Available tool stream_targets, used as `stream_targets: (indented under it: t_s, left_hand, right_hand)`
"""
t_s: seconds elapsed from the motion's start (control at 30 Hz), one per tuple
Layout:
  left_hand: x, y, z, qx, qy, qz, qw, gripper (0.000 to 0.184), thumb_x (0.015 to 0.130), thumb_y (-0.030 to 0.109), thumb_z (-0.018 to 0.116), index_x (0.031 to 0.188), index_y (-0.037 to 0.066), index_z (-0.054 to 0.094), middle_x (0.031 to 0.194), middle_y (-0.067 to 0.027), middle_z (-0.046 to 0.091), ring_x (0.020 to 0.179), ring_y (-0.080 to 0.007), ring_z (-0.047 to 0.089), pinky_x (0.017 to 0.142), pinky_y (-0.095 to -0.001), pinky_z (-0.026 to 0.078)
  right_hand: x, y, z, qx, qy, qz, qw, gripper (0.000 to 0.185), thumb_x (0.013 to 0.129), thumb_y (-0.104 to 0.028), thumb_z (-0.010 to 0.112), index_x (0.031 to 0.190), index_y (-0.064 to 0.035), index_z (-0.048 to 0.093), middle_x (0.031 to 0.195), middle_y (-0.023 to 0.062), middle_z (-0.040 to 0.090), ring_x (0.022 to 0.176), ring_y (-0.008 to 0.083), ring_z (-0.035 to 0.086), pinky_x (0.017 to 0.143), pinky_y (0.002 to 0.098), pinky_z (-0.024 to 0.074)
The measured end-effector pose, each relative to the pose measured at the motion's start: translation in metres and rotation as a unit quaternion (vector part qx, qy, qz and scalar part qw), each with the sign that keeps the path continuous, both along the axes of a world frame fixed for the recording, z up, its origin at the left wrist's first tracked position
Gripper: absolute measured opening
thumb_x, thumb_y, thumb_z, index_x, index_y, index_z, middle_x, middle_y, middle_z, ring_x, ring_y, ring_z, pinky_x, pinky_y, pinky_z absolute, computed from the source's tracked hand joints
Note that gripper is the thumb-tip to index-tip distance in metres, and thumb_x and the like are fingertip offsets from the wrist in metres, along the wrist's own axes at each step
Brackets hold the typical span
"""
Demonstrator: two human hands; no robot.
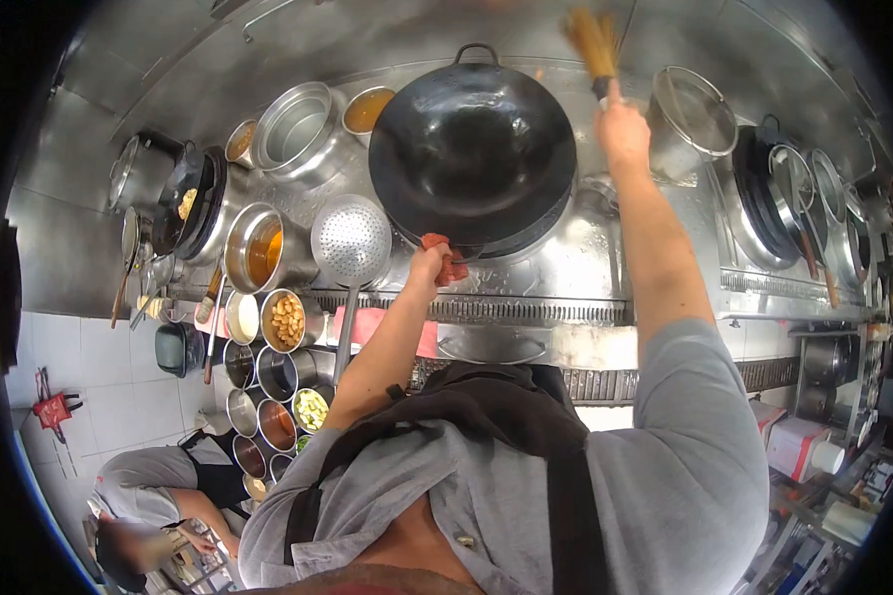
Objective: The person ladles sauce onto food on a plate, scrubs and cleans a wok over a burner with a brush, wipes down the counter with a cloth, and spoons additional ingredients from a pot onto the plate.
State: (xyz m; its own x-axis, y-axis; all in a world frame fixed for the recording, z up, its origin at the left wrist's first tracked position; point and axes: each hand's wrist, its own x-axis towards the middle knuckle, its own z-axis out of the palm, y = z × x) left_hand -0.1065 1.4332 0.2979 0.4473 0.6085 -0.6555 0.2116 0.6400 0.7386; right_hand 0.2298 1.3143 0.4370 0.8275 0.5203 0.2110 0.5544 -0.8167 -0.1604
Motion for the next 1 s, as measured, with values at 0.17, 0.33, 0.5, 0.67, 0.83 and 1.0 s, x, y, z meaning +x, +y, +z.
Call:
stream_targets:
  t_s: [0.17,0.33,0.5,0.67,0.83,1.0]
  left_hand:
    - [-0.001,0.0,-0.012,-0.006,-0.049,-0.015,0.999,0.039,0.078,0.004,0.049,0.117,0.001,0.045,0.098,-0.0224,0.063,0.062,-0.0343,0.066,0.042,-0.0342,0.053]
    - [-0.019,-0.017,0.015,0.03,-0.088,0.077,0.993,0.031,0.073,-0.002,0.049,0.104,-0.001,0.049,0.082,-0.0247,0.064,0.046,-0.0253,0.058,0.05,-0.0396,0.059]
    - [-0.089,-0.03,0.063,0.127,-0.039,0.11,0.985,0.037,0.069,-0.002,0.048,0.105,0.002,0.052,0.094,-0.0139,0.059,0.067,-0.0299,0.067,0.049,-0.0459,0.057]
    - [-0.13,-0.052,0.159,0.257,0.053,0.066,0.963,0.052,0.064,-0.005,0.048,0.115,0.0,0.045,0.083,-0.0104,0.057,0.051,-0.0175,0.056,0.035,-0.0331,0.048]
    - [-0.122,-0.037,0.184,0.417,0.105,0.044,0.902,0.084,0.071,-0.006,0.051,0.15,0.008,0.024,0.077,-0.0083,0.061,0.051,-0.011,0.052,0.044,-0.0242,0.041]
    - [-0.081,-0.072,0.221,0.631,0.216,-0.045,0.744,0.085,0.07,-0.001,0.057,0.149,0.009,0.026,0.072,-0.0114,0.064,0.058,-0.0146,0.06,0.057,-0.0299,0.05]
  right_hand:
    - [-0.027,-0.091,-0.009,0.355,0.117,0.009,0.928,0.059,0.084,-0.032,0.065,0.137,-0.011,0.049,0.116,0.0219,0.063,0.107,0.035,0.061,0.093,0.0393,0.0464]
    - [-0.121,-0.211,-0.12,0.423,0.317,-0.029,0.848,0.062,0.083,-0.025,0.068,0.137,-0.003,0.047,0.129,0.022,0.056,0.121,0.0255,0.053,0.101,0.0326,0.0401]
    - [-0.216,-0.338,-0.165,0.306,0.271,-0.046,0.911,0.056,0.079,-0.022,0.069,0.13,-0.0036,0.054,0.098,0.0163,0.066,0.087,0.0221,0.062,0.077,0.0317,0.0477]
    - [-0.258,-0.389,-0.102,0.342,0.52,-0.141,0.77,0.055,0.077,-0.019,0.07,0.127,-0.0005,0.056,0.105,0.0206,0.065,0.094,0.0224,0.063,0.083,0.0326,0.0473]
    - [-0.22,-0.356,-0.118,0.378,0.445,0.027,0.811,0.058,0.078,-0.024,0.071,0.131,-0.0093,0.054,0.116,0.0199,0.063,0.108,0.0293,0.06,0.093,0.0345,0.0453]
    - [-0.161,-0.251,-0.103,0.269,0.453,0.192,0.828,0.057,0.075,-0.028,0.072,0.128,-0.0139,0.058,0.11,0.0177,0.066,0.098,0.0254,0.065,0.087,0.0331,0.0485]
